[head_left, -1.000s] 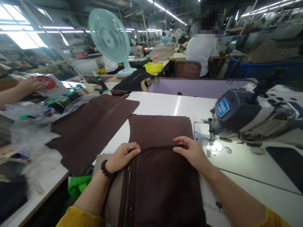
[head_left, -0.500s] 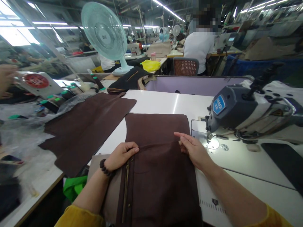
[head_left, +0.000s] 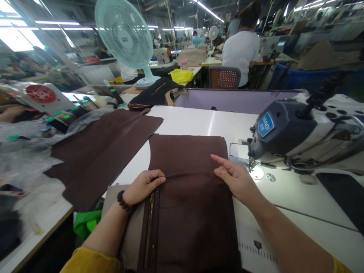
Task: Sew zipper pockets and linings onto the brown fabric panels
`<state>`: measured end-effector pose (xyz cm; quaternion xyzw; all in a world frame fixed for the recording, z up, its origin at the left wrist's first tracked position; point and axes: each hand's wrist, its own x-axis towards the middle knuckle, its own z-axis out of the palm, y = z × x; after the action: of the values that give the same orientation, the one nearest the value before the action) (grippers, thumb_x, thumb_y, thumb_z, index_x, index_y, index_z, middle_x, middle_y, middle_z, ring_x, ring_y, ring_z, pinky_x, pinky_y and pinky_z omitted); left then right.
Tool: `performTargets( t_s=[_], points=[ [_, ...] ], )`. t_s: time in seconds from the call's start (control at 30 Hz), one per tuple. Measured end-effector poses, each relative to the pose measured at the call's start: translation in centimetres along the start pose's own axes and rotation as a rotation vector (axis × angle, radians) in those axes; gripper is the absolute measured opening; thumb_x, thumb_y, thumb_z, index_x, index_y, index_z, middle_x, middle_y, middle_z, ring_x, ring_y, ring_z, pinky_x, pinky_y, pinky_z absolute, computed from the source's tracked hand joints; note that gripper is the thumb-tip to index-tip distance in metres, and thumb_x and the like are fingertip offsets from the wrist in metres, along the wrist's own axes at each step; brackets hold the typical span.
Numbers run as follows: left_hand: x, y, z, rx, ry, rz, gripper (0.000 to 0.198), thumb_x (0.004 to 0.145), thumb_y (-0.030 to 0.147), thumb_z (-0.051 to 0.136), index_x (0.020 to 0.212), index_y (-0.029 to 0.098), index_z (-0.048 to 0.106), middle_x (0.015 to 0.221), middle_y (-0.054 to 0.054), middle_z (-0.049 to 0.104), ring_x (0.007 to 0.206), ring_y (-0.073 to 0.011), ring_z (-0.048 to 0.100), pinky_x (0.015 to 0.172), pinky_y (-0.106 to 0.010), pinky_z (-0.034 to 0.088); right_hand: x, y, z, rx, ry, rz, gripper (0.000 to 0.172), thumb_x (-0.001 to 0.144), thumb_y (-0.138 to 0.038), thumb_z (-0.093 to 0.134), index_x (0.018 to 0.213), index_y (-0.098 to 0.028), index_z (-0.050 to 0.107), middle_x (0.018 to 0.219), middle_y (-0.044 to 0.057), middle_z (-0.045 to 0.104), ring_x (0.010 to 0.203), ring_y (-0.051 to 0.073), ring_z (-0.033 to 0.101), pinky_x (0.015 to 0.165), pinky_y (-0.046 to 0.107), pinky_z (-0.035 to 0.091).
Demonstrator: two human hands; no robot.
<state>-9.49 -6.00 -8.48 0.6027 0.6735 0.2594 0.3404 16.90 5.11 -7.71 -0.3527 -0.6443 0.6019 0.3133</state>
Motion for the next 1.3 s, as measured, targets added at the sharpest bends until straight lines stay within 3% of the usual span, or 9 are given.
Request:
performTargets(
  t_s=[0.17,0.3,0.5,0.63,0.7,0.83,1.0,1.1,1.3],
  points=[
    [-0.2,-0.1,0.1,-0.015,0.016,0.003,0.034,0.080,0.046,0.043,0.069,0.016,0.053,0.062,0.001,0.052,0.059,-0.0125,0.048,0.055,-0.020,0.039,0.0,-0.3,-0.1,-0.067,0.000,-0.045,0.045,0.078,-0.038,0.048,0.116,-0.016,0.053,0.066,-0.001,0.055,0.057,0.011,0.050,0.058,0.027,0.044],
    [-0.3,-0.1,0.2,-0.011,0.028,0.013,0.034,0.080,0.046,0.043,0.069,0.015,0.054,0.063,0.001,0.053,0.059,-0.0124,0.048,0.055,-0.020,0.039,-0.2,-0.2,0.1,-0.093,0.017,-0.061,0.040,0.080,-0.039,0.046,0.113,-0.018,0.055,0.068,0.000,0.056,0.060,0.012,0.051,0.058,0.027,0.045],
    [-0.1,0.2,0.2,-0.015,0.020,0.028,0.032,0.080,0.044,0.044,0.067,0.015,0.054,0.061,0.001,0.052,0.058,-0.0117,0.047,0.054,-0.019,0.038,-0.6,0.1,1.5,-0.166,-0.004,-0.131,0.047,0.068,-0.028,0.063,0.113,-0.020,0.054,0.076,-0.001,0.055,0.067,0.013,0.052,0.063,0.026,0.044],
    [-0.3,-0.1,0.1,-0.082,0.035,0.014,0.033,0.078,0.045,0.046,0.067,0.014,0.055,0.061,0.001,0.051,0.057,-0.0117,0.046,0.054,-0.019,0.038,-0.5,0.3,1.6,-0.269,0.078,-0.176,0.039,0.075,-0.031,0.056,0.112,-0.019,0.056,0.063,-0.003,0.053,0.059,0.012,0.051,0.061,0.027,0.045],
    [-0.7,-0.5,-0.3,-0.140,0.102,-0.024,0.033,0.076,0.045,0.049,0.067,0.014,0.056,0.061,0.001,0.052,0.057,-0.0116,0.046,0.053,-0.019,0.038,-0.2,0.6,1.3,-0.131,0.052,-0.128,0.046,0.080,-0.037,0.049,0.122,-0.017,0.047,0.063,-0.002,0.056,0.059,0.013,0.054,0.062,0.029,0.048],
    [-2.9,-2.1,-2.1,-0.257,0.392,-0.165,0.037,0.071,0.050,0.054,0.068,0.014,0.055,0.057,0.002,0.049,0.052,-0.0100,0.042,0.049,-0.019,0.033,0.5,1.5,0.8,0.125,-0.001,0.001,0.064,0.079,-0.051,0.048,0.128,-0.012,0.036,0.084,0.009,0.065,0.072,0.019,0.062,0.072,0.038,0.052],
    [-6.8,-4.7,-4.4,-0.192,0.663,-0.247,0.039,0.070,0.053,0.053,0.067,0.014,0.053,0.056,0.003,0.046,0.053,-0.0100,0.042,0.051,-0.019,0.033,1.0,3.6,0.7,-0.089,-0.039,0.016,0.058,0.071,-0.056,0.055,0.111,-0.015,0.054,0.084,0.010,0.066,0.073,0.022,0.063,0.074,0.038,0.053],
    [-8.8,-6.2,-4.5,-0.178,0.742,-0.316,0.040,0.069,0.054,0.052,0.068,0.014,0.053,0.057,0.002,0.049,0.055,-0.0114,0.044,0.053,-0.020,0.036,1.1,4.6,0.5,-0.194,-0.037,-0.022,0.053,0.069,-0.054,0.057,0.107,-0.018,0.057,0.086,0.009,0.067,0.077,0.023,0.063,0.077,0.034,0.052],
    [-10.9,-8.1,-3.8,-0.152,0.751,-0.462,0.041,0.068,0.053,0.053,0.065,0.012,0.058,0.056,0.000,0.053,0.051,-0.0126,0.046,0.049,-0.021,0.035,1.2,5.1,0.1,-0.303,-0.038,-0.037,0.047,0.066,-0.053,0.058,0.102,-0.021,0.060,0.094,0.007,0.066,0.086,0.023,0.062,0.076,0.029,0.051]
  ],
)
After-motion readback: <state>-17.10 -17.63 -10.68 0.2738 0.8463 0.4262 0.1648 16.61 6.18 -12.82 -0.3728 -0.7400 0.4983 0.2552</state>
